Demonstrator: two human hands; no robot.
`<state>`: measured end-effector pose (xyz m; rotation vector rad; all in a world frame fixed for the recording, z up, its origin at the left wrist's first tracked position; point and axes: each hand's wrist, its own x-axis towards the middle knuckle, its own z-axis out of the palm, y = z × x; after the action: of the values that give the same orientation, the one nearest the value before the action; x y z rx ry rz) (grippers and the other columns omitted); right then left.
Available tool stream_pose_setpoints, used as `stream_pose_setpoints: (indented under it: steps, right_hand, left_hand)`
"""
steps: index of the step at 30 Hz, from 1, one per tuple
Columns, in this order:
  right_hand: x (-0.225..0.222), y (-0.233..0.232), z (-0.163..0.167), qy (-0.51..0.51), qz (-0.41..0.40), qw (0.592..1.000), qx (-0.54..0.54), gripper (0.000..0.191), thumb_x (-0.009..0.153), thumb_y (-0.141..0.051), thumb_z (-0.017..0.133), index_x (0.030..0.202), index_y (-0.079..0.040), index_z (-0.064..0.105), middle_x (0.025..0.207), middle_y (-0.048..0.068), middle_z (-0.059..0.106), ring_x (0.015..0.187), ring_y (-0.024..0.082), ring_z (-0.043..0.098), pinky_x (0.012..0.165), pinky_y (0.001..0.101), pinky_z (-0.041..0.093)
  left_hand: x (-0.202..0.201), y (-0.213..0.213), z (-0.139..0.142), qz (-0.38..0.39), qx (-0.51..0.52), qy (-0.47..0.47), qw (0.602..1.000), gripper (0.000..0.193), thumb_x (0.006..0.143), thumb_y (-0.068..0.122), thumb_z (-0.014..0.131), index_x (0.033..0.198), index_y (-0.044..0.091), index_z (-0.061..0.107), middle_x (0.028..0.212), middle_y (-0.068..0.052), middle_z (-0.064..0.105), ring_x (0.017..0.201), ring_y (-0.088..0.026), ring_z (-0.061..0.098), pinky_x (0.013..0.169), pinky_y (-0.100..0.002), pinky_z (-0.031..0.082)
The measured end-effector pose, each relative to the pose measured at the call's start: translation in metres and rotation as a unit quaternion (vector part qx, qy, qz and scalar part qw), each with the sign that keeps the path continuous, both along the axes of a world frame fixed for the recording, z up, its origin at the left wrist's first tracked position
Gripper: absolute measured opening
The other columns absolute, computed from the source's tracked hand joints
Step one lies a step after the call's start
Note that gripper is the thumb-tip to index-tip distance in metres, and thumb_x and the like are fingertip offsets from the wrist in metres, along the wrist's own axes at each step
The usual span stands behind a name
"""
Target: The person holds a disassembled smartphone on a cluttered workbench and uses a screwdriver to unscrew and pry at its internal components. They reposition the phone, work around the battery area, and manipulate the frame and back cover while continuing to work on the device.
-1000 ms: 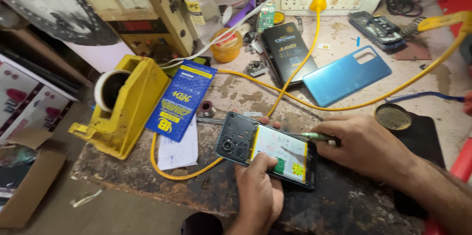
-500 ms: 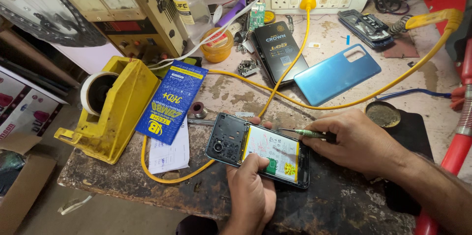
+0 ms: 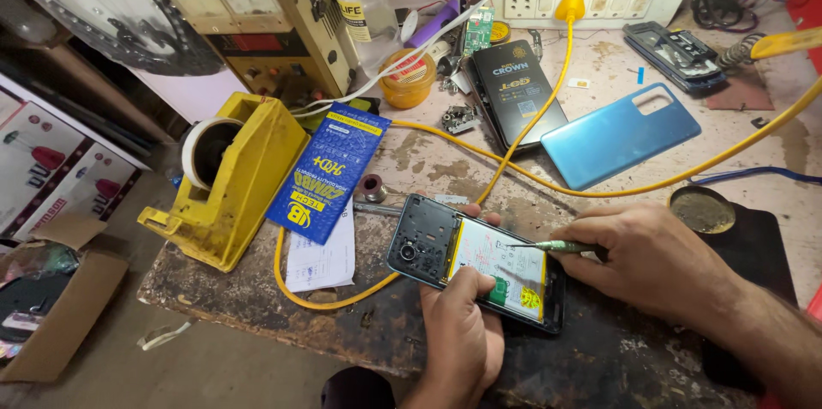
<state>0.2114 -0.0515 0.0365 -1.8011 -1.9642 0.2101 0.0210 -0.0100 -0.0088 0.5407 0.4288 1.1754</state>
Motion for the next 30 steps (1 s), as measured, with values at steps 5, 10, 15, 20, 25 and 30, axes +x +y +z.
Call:
stream_pose_setpoints:
  steps: [5,10,15,20,25,30]
  right_hand:
    - [-0.002,-0.004,-0.003,-0.017,0.023,0.999,0.030,0.034,0.069,-0.027,0.083,0.100,-0.012,0.079,0.092,0.007,0.075,0.079,0.028,0.073,0.068,0.0389,0.058]
    - [-0.008,-0.005,0.001,-0.043,0.001,0.999,0.028,0.033,0.071,-0.028,0.084,0.100,-0.013,0.078,0.089,0.005,0.074,0.075,0.026,0.073,0.063,0.0383,0.058]
    - [-0.013,-0.006,0.003,-0.055,0.010,0.997,0.059,0.034,0.071,-0.028,0.083,0.101,-0.013,0.077,0.086,0.004,0.071,0.067,0.025,0.072,0.057,0.0384,0.057]
    - [-0.008,0.002,0.000,-0.071,0.051,0.995,0.050,0.029,0.073,-0.022,0.075,0.100,-0.012,0.071,0.091,0.006,0.068,0.073,0.028,0.071,0.058,0.0397,0.058]
    - [-0.002,0.008,-0.003,-0.075,0.094,0.992,0.027,0.031,0.075,-0.022,0.073,0.103,-0.010,0.065,0.099,0.010,0.064,0.079,0.032,0.069,0.061,0.0425,0.057]
    - [-0.003,0.007,-0.002,-0.076,0.100,0.992,0.029,0.030,0.075,-0.020,0.071,0.103,-0.011,0.065,0.100,0.010,0.064,0.080,0.033,0.069,0.062,0.0421,0.057]
  left_hand:
    - [0.000,0.001,0.000,0.006,0.002,0.005,1.000,0.074,0.066,-0.011,0.041,0.139,-0.001,0.047,0.129,-0.020,0.060,0.127,-0.030,0.058,0.111,-0.045,0.045]
    - [0.000,0.001,0.000,-0.002,0.007,0.012,1.000,0.074,0.066,-0.011,0.041,0.139,-0.002,0.047,0.129,-0.021,0.060,0.126,-0.031,0.058,0.110,-0.044,0.045]
    - [0.003,0.001,-0.001,0.021,0.015,0.008,1.000,0.075,0.064,-0.012,0.041,0.138,-0.001,0.046,0.130,-0.016,0.059,0.127,-0.029,0.058,0.109,-0.044,0.046]
    - [0.003,0.001,-0.002,0.015,0.019,0.016,1.000,0.074,0.065,-0.012,0.041,0.138,-0.002,0.047,0.130,-0.019,0.061,0.127,-0.029,0.058,0.109,-0.042,0.046]
    - [0.001,0.002,-0.003,0.003,0.014,0.016,1.000,0.073,0.067,-0.012,0.041,0.139,-0.002,0.047,0.129,-0.022,0.061,0.124,-0.030,0.059,0.109,-0.042,0.046]
    - [0.001,0.001,-0.003,-0.003,0.010,0.013,1.000,0.073,0.067,-0.011,0.041,0.139,-0.002,0.047,0.129,-0.022,0.061,0.124,-0.030,0.059,0.109,-0.042,0.046]
